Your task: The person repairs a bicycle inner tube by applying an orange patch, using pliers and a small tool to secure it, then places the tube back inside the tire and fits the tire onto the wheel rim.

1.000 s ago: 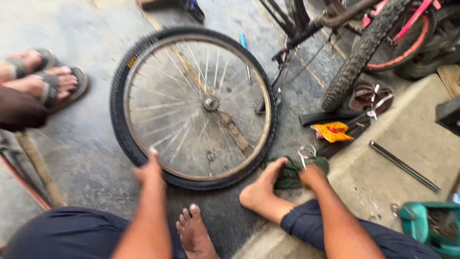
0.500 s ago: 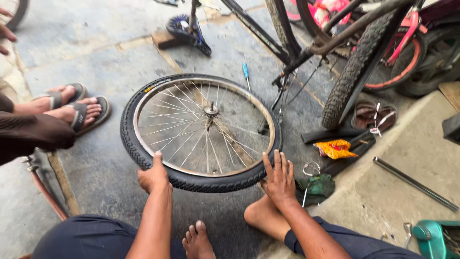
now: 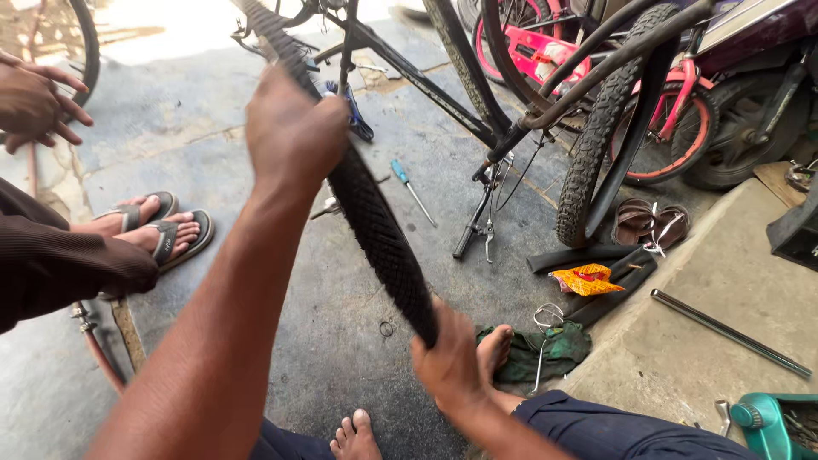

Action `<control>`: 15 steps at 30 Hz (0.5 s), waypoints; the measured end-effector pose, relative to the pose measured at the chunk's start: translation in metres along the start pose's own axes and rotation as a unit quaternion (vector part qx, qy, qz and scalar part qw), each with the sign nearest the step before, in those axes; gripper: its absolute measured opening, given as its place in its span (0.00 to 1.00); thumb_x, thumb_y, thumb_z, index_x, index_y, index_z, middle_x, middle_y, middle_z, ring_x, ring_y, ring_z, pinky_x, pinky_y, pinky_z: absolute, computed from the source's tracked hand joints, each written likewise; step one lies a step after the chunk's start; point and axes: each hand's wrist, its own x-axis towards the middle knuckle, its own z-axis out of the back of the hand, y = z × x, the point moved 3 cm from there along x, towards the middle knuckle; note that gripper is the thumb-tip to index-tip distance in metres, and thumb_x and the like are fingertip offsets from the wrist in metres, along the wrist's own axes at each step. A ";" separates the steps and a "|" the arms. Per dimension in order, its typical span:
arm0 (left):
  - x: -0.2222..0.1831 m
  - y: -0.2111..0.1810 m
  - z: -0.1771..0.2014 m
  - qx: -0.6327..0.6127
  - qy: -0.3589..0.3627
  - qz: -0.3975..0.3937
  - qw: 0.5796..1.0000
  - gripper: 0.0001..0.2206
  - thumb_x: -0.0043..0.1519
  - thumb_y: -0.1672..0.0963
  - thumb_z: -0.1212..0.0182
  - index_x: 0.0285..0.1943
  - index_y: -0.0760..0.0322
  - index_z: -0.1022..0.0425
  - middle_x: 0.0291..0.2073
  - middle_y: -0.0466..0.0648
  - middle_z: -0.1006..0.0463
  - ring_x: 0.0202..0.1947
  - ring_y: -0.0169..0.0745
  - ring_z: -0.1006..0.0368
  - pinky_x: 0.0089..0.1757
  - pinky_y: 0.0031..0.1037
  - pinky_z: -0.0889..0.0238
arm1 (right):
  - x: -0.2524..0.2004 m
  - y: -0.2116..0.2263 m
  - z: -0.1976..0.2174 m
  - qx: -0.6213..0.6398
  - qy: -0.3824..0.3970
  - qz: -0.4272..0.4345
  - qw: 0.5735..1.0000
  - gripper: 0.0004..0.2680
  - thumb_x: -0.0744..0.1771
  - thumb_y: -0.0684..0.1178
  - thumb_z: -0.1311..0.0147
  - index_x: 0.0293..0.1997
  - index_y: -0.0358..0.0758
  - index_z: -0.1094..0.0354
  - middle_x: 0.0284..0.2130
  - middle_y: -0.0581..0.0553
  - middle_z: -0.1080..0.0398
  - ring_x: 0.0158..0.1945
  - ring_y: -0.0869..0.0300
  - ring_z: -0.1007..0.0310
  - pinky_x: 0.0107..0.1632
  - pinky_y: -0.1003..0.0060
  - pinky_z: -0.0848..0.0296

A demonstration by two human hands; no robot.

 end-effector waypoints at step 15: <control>-0.074 -0.010 0.066 0.232 0.300 -0.180 0.908 0.41 0.44 0.44 0.23 0.65 0.66 0.29 0.41 0.60 0.18 0.42 0.56 0.21 0.43 0.43 0.29 | 0.114 0.091 0.075 0.004 -0.052 0.124 0.991 0.10 0.68 0.51 0.44 0.51 0.39 0.28 0.41 0.40 0.27 0.46 0.49 0.28 0.51 0.52 0.30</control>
